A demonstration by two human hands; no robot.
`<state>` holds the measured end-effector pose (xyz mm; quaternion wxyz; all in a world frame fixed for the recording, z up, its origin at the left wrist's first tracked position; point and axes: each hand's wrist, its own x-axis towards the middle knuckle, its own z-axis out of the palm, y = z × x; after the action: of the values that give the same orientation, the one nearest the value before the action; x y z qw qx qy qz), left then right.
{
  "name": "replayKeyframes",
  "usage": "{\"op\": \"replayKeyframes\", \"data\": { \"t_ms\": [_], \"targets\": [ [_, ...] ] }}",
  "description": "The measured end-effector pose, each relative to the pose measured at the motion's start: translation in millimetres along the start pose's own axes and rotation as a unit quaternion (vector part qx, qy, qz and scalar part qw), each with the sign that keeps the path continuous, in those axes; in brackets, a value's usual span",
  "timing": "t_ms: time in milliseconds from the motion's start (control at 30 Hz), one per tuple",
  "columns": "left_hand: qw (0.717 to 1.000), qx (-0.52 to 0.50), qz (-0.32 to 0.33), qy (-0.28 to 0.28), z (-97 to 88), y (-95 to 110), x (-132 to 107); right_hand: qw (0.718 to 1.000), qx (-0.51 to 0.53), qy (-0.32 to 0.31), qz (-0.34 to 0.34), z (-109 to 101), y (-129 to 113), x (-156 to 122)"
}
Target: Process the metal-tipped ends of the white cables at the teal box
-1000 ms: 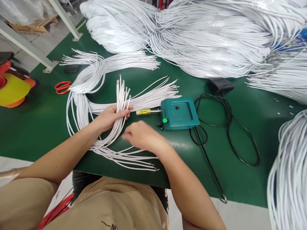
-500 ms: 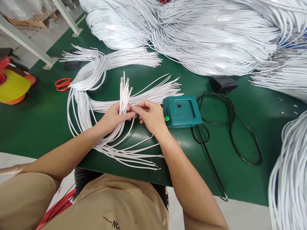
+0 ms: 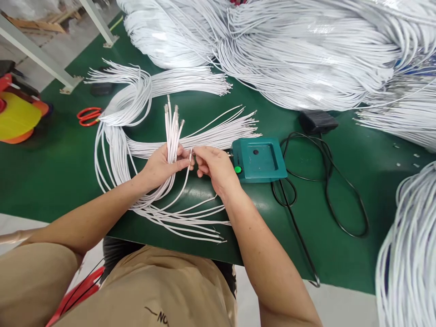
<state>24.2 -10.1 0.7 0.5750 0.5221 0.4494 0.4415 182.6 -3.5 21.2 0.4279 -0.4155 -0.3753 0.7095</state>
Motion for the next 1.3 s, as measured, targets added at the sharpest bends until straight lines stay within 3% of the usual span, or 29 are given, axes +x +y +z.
{"op": "replayKeyframes", "data": {
  "t_ms": [267,533,767,1033,1100,1167,1233,1300],
  "targets": [
    [0.995,0.090,0.024,-0.025,-1.1,-7,-3,0.998,0.003,-0.052,0.043,-6,2,1],
    [0.999,0.041,0.018,-0.008,-3.3,-6,-3,0.989,0.065,-0.093,0.094,-11,0,0],
    [0.997,-0.008,0.057,-0.049,-4.4,-3,-1,1.000,-0.025,-0.005,-0.005,-3,-3,-5],
    [0.996,-0.010,0.035,-0.076,-3.3,-4,0,0.979,-0.175,0.056,-0.084,-1,-1,-5],
    [0.996,-0.015,0.034,-0.077,-3.9,-5,0,0.960,-0.247,0.063,-0.113,-1,1,-5],
    [0.996,-0.026,0.023,-0.083,-5.4,-5,1,0.920,-0.346,0.078,-0.165,-1,3,-6],
    [0.995,-0.052,0.000,-0.090,-7.5,-6,3,0.851,-0.461,0.095,-0.234,0,6,-6],
    [0.991,-0.090,-0.039,-0.093,-9.7,-6,4,0.764,-0.568,0.097,-0.292,0,9,-6]
  ]
}}
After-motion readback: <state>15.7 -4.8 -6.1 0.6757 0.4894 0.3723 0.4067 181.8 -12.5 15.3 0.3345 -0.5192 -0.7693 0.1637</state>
